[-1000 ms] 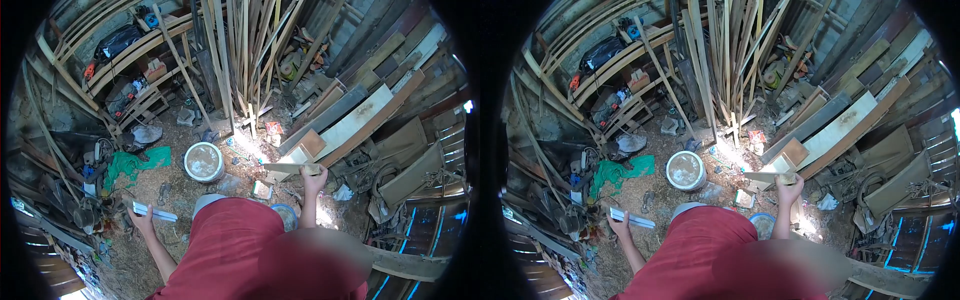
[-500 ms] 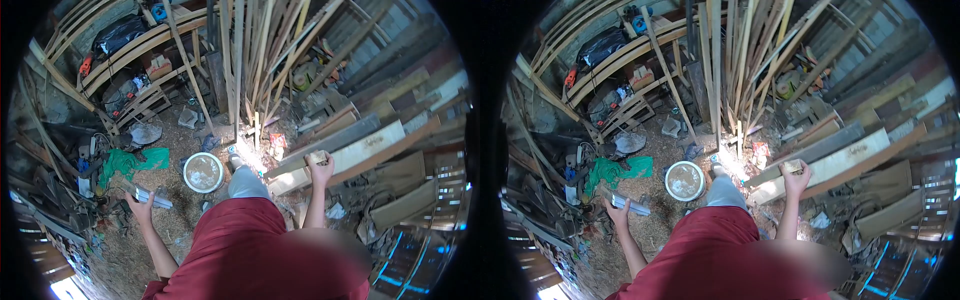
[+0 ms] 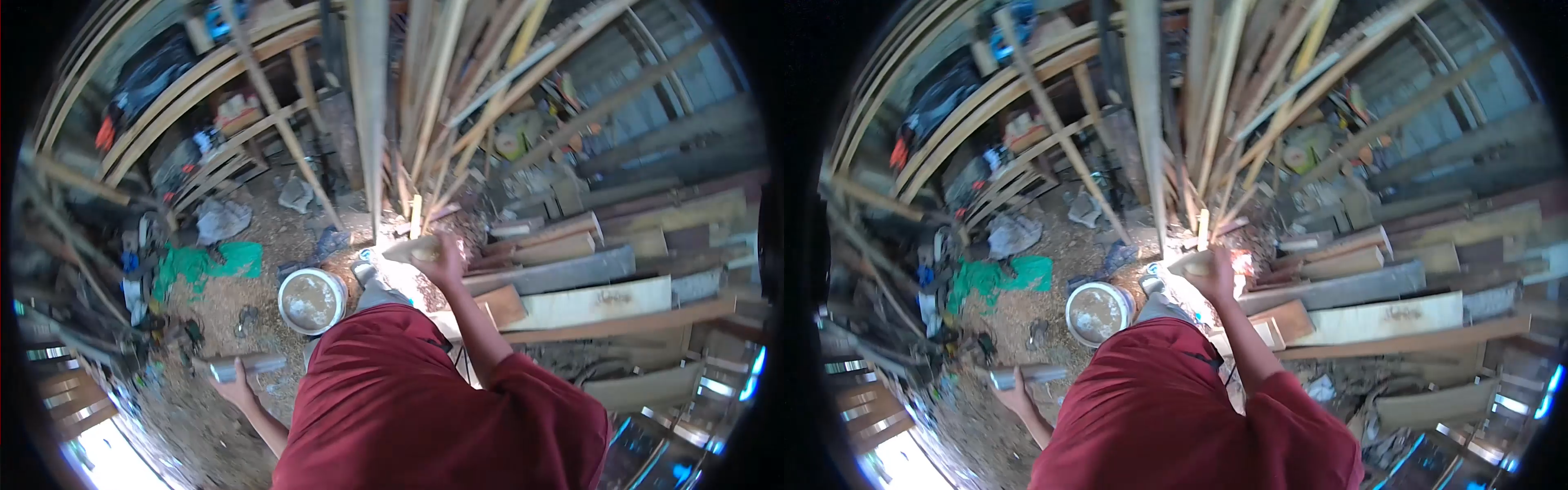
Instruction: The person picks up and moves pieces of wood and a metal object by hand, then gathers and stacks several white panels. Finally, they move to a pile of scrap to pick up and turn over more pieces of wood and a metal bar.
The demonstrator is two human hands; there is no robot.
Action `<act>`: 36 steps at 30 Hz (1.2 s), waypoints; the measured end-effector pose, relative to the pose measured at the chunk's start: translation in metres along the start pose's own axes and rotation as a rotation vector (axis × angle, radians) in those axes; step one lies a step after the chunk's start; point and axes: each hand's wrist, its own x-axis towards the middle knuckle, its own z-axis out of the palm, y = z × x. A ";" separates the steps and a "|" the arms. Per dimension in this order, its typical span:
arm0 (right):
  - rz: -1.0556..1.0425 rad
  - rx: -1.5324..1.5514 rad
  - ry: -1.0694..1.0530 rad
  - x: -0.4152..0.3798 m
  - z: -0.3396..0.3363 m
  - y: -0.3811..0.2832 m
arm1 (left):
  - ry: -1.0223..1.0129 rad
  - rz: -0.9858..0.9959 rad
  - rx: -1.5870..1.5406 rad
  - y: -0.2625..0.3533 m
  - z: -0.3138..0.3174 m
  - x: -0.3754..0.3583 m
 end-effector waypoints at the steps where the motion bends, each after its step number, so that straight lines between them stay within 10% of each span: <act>1: 0.020 -0.032 -0.064 0.014 0.005 0.005 | -0.005 0.016 0.075 0.000 -0.001 -0.002; 16: 0.324 0.140 0.016 0.045 -0.009 0.003 | -0.093 0.116 -0.071 0.048 0.043 0.027; 36: 0.777 -0.196 0.671 -0.237 -0.116 0.022 | -0.662 0.389 -0.238 0.056 0.103 0.064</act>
